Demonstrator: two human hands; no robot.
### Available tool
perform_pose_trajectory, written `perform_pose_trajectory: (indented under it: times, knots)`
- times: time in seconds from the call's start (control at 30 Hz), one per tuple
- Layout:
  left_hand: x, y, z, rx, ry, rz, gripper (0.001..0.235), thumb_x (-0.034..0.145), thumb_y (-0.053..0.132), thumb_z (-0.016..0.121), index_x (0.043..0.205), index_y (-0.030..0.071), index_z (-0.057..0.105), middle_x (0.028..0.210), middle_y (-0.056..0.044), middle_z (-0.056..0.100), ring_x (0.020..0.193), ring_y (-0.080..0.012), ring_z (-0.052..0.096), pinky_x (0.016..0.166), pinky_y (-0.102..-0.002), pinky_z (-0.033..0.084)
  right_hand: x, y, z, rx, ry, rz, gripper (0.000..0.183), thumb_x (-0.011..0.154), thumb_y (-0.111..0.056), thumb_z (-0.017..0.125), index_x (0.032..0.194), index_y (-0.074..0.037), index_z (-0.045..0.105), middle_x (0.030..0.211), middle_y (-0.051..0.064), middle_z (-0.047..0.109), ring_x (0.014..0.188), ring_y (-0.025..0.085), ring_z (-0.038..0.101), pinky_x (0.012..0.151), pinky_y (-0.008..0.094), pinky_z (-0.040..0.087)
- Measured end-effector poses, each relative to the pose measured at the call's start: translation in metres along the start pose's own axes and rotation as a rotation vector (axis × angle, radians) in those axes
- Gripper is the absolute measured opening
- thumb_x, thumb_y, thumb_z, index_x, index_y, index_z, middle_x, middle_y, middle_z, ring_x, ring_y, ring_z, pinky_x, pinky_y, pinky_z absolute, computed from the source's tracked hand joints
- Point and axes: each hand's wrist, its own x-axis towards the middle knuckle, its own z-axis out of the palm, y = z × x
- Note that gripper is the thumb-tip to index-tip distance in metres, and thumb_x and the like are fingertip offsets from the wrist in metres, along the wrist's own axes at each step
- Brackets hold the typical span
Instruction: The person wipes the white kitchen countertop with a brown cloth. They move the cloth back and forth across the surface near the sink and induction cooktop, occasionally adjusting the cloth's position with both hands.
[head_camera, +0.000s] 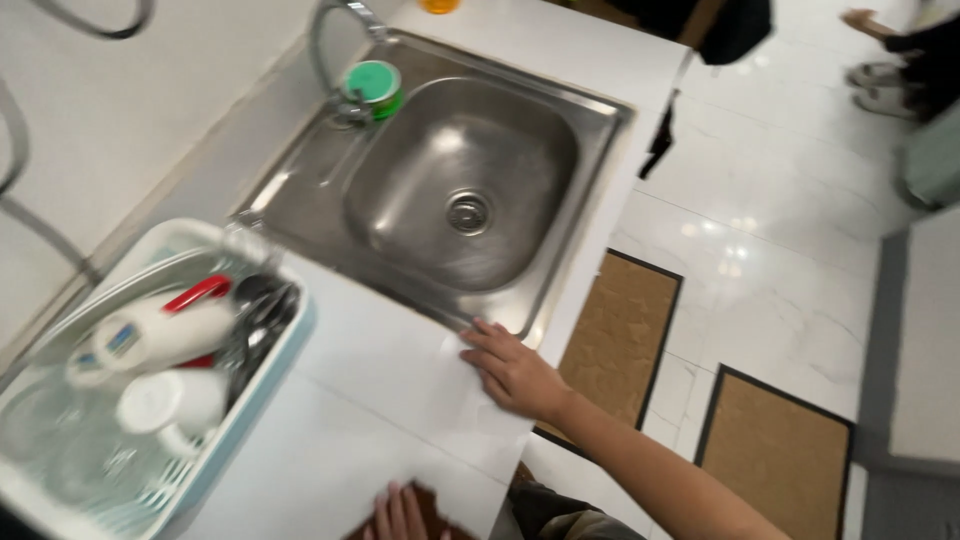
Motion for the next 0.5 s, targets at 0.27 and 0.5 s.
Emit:
perform_pose_trajectory:
  times: [0.27, 0.5]
  knots:
    - [0.236, 0.098, -0.003, -0.165, -0.609, 0.147, 0.074, 0.092, 0.043, 0.038, 0.154, 0.004, 0.03, 0.161, -0.011, 0.033, 0.152, -0.0297, 0.026, 0.119, -0.049, 0.024, 0.003, -0.001, -0.009, 0.139, -0.063, 0.152, 0.042, 0.101, -0.017, 0.043, 0.137, 0.004, 0.051, 0.145, 0.023, 0.05, 0.143, 0.039, 0.039, 0.122, 0.051, 0.029]
    - [0.248, 0.097, -0.005, -0.272, -0.706, 0.107, 0.07, 0.096, 0.039, 0.042, 0.153, 0.002, 0.029, 0.158, -0.012, 0.037, 0.151, -0.0303, 0.025, 0.119, -0.05, 0.024, 0.001, -0.002, -0.006, 0.136, -0.05, 0.156, 0.044, 0.103, -0.026, 0.042, 0.137, 0.0, 0.052, 0.149, 0.024, 0.047, 0.145, 0.04, 0.039, 0.124, 0.051, 0.028]
